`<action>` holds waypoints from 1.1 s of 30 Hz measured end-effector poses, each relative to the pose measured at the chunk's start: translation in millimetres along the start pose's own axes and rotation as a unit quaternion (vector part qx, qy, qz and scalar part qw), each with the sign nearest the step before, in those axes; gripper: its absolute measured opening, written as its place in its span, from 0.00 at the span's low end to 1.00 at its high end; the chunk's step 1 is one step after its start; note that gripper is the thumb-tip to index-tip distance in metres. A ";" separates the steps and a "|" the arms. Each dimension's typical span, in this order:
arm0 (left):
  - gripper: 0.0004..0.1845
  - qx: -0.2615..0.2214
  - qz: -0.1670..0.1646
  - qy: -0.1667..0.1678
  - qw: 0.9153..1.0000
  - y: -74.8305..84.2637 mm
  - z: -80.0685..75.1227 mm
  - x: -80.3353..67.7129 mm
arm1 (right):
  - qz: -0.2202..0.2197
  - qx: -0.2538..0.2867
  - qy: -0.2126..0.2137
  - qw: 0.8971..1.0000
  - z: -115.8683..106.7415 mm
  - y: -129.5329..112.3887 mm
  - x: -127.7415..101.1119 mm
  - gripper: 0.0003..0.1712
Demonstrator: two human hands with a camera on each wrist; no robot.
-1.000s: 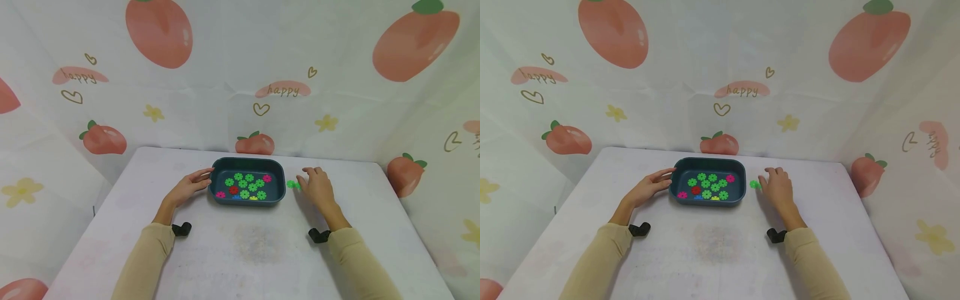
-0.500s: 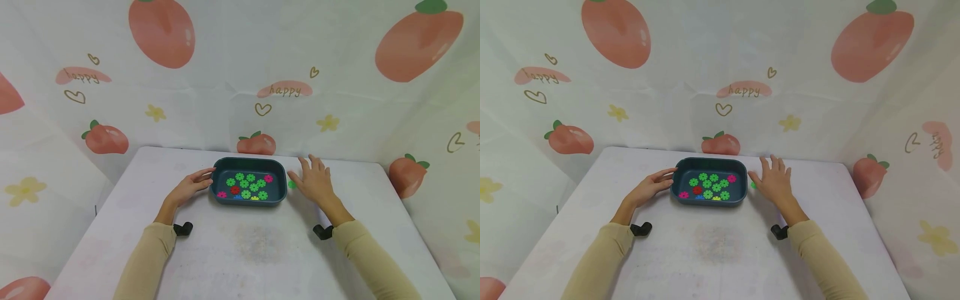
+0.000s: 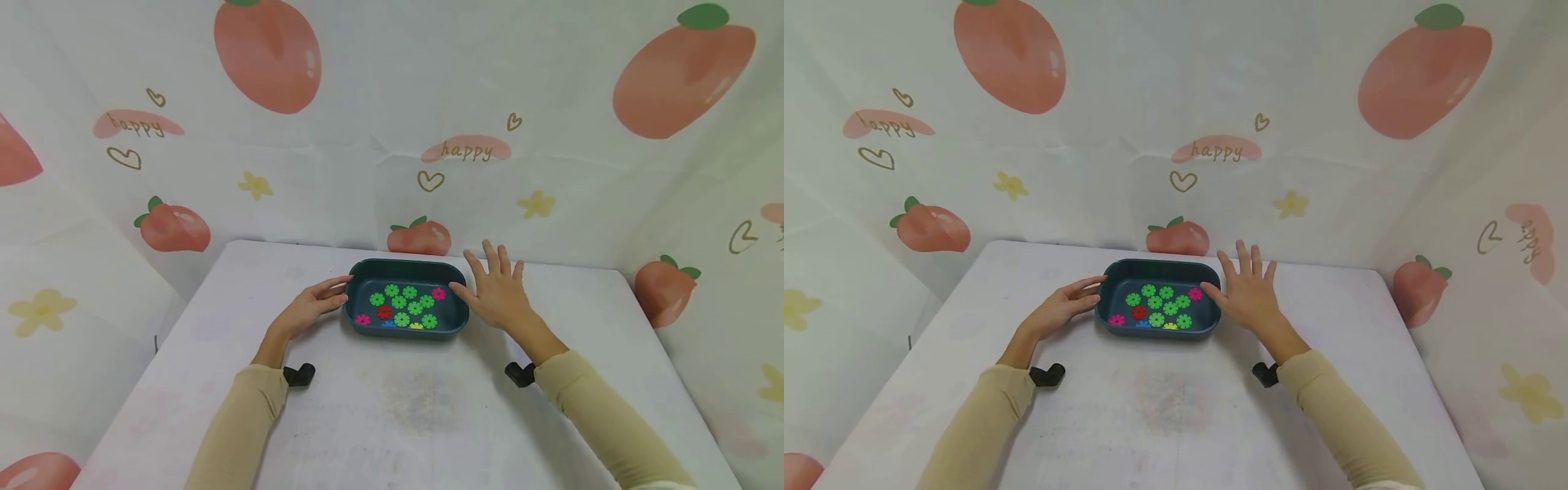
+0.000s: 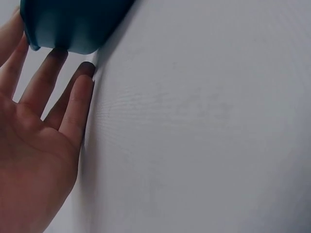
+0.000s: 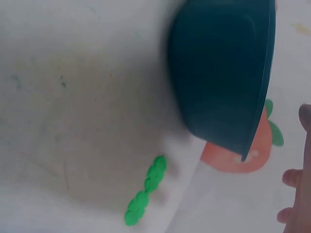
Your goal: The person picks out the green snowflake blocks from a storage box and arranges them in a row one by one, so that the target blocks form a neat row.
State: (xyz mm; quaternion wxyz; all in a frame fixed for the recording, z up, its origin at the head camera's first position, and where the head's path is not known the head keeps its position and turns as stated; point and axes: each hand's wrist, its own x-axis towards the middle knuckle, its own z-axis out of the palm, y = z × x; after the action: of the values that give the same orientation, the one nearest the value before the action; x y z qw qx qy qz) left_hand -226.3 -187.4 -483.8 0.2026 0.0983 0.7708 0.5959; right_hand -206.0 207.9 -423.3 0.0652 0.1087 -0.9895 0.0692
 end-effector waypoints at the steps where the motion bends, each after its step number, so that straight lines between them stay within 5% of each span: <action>1: 0.30 0.000 0.001 0.000 1.000 0.1 0.1 0.0 | -0.005 -0.005 0.001 1.000 0.0 -1.9 0.5 0.48; 33: 0.29 0.001 -0.006 0.003 1.000 0.2 1.1 0.6 | -0.115 -0.024 -0.024 0.993 6.1 -75.1 32.5 0.47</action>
State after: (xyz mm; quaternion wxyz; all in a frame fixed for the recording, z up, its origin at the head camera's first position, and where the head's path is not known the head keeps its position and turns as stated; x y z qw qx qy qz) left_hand -226.4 -186.1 -484.0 0.2038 0.0917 0.7729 0.5939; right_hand -221.3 127.7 -415.3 0.0516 0.2215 -0.9732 0.0344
